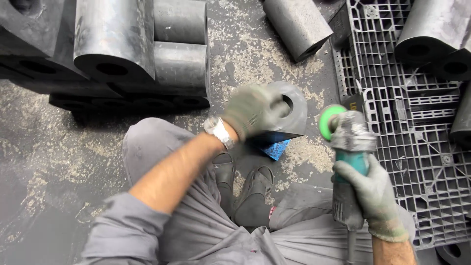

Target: Grinding and smoothing the edges of industrial rubber products using an angle grinder.

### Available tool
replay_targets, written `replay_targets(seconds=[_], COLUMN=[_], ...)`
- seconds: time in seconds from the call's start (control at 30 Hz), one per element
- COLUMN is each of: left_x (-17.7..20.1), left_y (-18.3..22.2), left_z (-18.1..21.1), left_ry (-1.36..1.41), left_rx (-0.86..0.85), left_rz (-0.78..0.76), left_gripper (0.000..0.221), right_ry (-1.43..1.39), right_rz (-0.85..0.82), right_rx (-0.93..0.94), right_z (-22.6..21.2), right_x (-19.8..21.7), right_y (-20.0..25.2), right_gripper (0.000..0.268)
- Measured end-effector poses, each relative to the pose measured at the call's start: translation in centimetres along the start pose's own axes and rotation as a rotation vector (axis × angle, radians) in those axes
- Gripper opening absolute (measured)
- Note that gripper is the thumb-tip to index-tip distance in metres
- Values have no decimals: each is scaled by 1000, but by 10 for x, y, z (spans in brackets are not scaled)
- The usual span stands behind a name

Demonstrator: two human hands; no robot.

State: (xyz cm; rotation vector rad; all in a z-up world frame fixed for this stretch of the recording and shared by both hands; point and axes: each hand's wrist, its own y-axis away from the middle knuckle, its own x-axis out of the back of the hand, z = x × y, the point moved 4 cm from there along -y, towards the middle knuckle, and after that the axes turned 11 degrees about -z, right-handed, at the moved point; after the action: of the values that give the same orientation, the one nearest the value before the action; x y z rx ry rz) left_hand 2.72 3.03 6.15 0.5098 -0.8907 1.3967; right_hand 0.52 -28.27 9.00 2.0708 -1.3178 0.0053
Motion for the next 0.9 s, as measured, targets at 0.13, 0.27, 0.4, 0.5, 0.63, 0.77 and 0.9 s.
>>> replay_targets(seconds=[0.13, 0.27, 0.4, 0.5, 0.63, 0.77, 0.9], left_x=[-26, -66, -64, -60, -70, -72, -71], left_y=[-20, -17, -19, -17, -18, -19, -16], left_z=[-75, -90, -88, -87, -96, -98, -95], left_ry=[10, 269, 199, 245, 351, 371, 390], left_rx=[179, 373, 361, 381, 369, 352, 375], left_rz=[-3, -218, -298, -317, -297, -294, -303], left_gripper=[35, 48, 49, 51, 51, 51, 50], right_ry=[180, 423, 506, 473, 538, 577, 522], right_rz=[-50, -53, -45, -46, -64, -114, -111], right_rx=[-46, -126, -106, -215, -140, -89, -126], right_z=[-3, -4, 1, -2, -8, -18, -13], right_x=[-7, -10, -7, -12, -23, -39, -30], right_y=[-1, 1, -2, -4, -12, -17, -16], right_gripper=[53, 58, 62, 61, 63, 59, 61])
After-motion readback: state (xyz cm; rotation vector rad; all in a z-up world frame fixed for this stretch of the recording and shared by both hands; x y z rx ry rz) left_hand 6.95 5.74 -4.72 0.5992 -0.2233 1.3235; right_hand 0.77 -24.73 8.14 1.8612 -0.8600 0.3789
